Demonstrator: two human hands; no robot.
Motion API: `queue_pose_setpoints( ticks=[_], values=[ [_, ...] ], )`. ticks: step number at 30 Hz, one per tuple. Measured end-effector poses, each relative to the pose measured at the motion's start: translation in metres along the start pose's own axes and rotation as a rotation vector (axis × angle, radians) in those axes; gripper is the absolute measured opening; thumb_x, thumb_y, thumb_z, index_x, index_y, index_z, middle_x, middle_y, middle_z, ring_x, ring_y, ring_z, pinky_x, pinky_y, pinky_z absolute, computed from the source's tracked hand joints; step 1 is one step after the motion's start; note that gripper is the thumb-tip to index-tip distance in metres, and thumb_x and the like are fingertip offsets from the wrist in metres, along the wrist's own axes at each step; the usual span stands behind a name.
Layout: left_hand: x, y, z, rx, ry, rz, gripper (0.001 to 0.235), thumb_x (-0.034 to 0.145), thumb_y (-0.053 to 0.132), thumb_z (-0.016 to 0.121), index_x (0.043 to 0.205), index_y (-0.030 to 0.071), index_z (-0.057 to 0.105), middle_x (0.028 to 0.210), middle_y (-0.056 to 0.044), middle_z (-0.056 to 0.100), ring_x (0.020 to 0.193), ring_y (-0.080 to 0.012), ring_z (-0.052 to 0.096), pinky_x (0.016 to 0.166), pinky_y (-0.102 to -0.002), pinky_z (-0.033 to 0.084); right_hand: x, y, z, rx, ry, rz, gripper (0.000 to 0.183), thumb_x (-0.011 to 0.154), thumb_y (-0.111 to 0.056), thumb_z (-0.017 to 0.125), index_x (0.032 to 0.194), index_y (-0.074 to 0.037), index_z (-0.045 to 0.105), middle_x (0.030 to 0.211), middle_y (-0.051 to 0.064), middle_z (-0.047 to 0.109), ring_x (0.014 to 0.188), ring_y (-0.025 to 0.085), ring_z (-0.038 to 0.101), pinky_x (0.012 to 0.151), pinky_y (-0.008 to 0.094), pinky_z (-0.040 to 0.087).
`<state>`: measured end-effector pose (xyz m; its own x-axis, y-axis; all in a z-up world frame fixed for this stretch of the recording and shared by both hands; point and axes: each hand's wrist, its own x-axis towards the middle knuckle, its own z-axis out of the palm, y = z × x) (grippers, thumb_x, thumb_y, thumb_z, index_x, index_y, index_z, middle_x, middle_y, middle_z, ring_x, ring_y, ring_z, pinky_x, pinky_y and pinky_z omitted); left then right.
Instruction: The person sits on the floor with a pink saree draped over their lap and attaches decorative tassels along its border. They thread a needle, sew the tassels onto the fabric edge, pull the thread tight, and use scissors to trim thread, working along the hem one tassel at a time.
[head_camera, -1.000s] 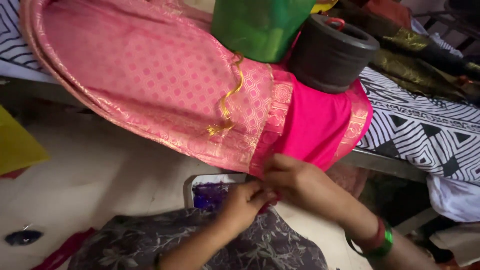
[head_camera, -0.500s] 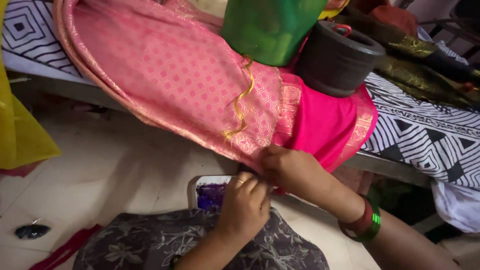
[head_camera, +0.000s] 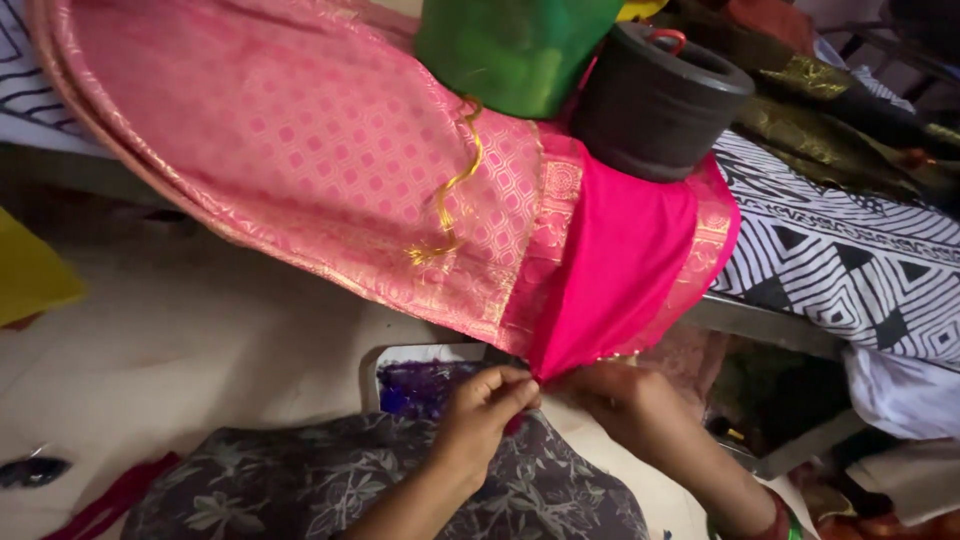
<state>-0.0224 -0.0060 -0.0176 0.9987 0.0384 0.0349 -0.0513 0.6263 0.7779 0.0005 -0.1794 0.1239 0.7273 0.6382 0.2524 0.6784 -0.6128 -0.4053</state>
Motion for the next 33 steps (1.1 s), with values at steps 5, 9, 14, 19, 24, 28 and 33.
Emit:
queue_pose_setpoints(
  ticks=[5, 9, 14, 19, 24, 28, 33],
  values=[
    [-0.004, 0.03, 0.003, 0.295, 0.048, 0.118, 0.012, 0.089, 0.013, 0.076, 0.096, 0.003, 0.075, 0.081, -0.003, 0.074, 0.077, -0.0123, 0.066, 0.073, -0.028, 0.054, 0.016, -0.043, -0.015, -0.182, 0.023, -0.426, 0.017, 0.076, -0.005, 0.073, 0.09, -0.013, 0.072, 0.083, 0.006, 0.069, 0.078, 0.026, 0.07, 0.065, 0.038, 0.056],
    [-0.01, 0.045, 0.007, 0.735, 0.1, 0.505, 0.01, 0.082, 0.008, 0.079, 0.091, 0.004, 0.076, 0.079, -0.008, 0.072, 0.077, -0.0219, 0.065, 0.069, -0.035, 0.052, 0.05, -0.069, -0.017, -0.282, -0.014, -0.532, 0.025, 0.074, -0.007, 0.072, 0.098, -0.011, 0.07, 0.089, 0.007, 0.062, 0.081, 0.03, 0.067, 0.064, 0.041, 0.055],
    [-0.028, 0.089, 0.02, 1.1, 0.163, 0.935, 0.014, 0.078, 0.008, 0.076, 0.091, 0.005, 0.071, 0.089, -0.011, 0.069, 0.089, -0.0302, 0.065, 0.072, -0.043, 0.05, 0.071, -0.056, 0.004, -0.414, -0.022, -0.415, 0.03, 0.075, -0.01, 0.072, 0.105, -0.014, 0.073, 0.092, 0.006, 0.064, 0.077, 0.028, 0.069, 0.059, 0.041, 0.055],
    [-0.023, 0.08, 0.022, 1.15, 0.126, 0.776, 0.013, 0.078, 0.009, 0.073, 0.089, 0.004, 0.069, 0.085, -0.011, 0.069, 0.084, -0.0309, 0.066, 0.071, -0.04, 0.048, 0.054, -0.077, -0.011, -0.33, 0.161, -0.41, 0.024, 0.073, -0.011, 0.071, 0.097, -0.012, 0.071, 0.096, 0.005, 0.068, 0.08, 0.029, 0.07, 0.063, 0.04, 0.056],
    [0.007, 0.004, -0.005, 0.282, 0.025, 0.043, 0.009, 0.089, 0.008, 0.071, 0.096, 0.004, 0.074, 0.084, -0.003, 0.072, 0.078, -0.0142, 0.065, 0.072, -0.028, 0.05, 0.02, -0.038, 0.013, -0.151, 0.113, -0.013, 0.018, 0.082, -0.016, 0.077, 0.099, -0.011, 0.072, 0.08, 0.008, 0.072, 0.072, 0.031, 0.073, 0.06, 0.04, 0.056],
    [0.01, 0.0, -0.008, 0.07, -0.018, -0.01, 0.01, 0.092, 0.011, 0.072, 0.096, 0.002, 0.075, 0.081, -0.001, 0.071, 0.075, -0.0085, 0.063, 0.071, -0.026, 0.049, 0.004, -0.018, 0.014, 0.087, 0.109, 0.087, 0.019, 0.082, -0.01, 0.075, 0.1, -0.01, 0.073, 0.078, 0.007, 0.076, 0.068, 0.027, 0.076, 0.061, 0.037, 0.059],
    [0.004, 0.017, -0.005, 0.204, 0.019, 0.057, 0.01, 0.089, 0.01, 0.074, 0.095, 0.003, 0.077, 0.08, -0.002, 0.075, 0.075, -0.0091, 0.067, 0.074, -0.026, 0.053, -0.01, 0.009, 0.012, -0.157, 0.137, -0.283, 0.019, 0.074, -0.005, 0.073, 0.092, -0.012, 0.075, 0.084, 0.006, 0.075, 0.077, 0.027, 0.074, 0.067, 0.038, 0.057]
  ],
)
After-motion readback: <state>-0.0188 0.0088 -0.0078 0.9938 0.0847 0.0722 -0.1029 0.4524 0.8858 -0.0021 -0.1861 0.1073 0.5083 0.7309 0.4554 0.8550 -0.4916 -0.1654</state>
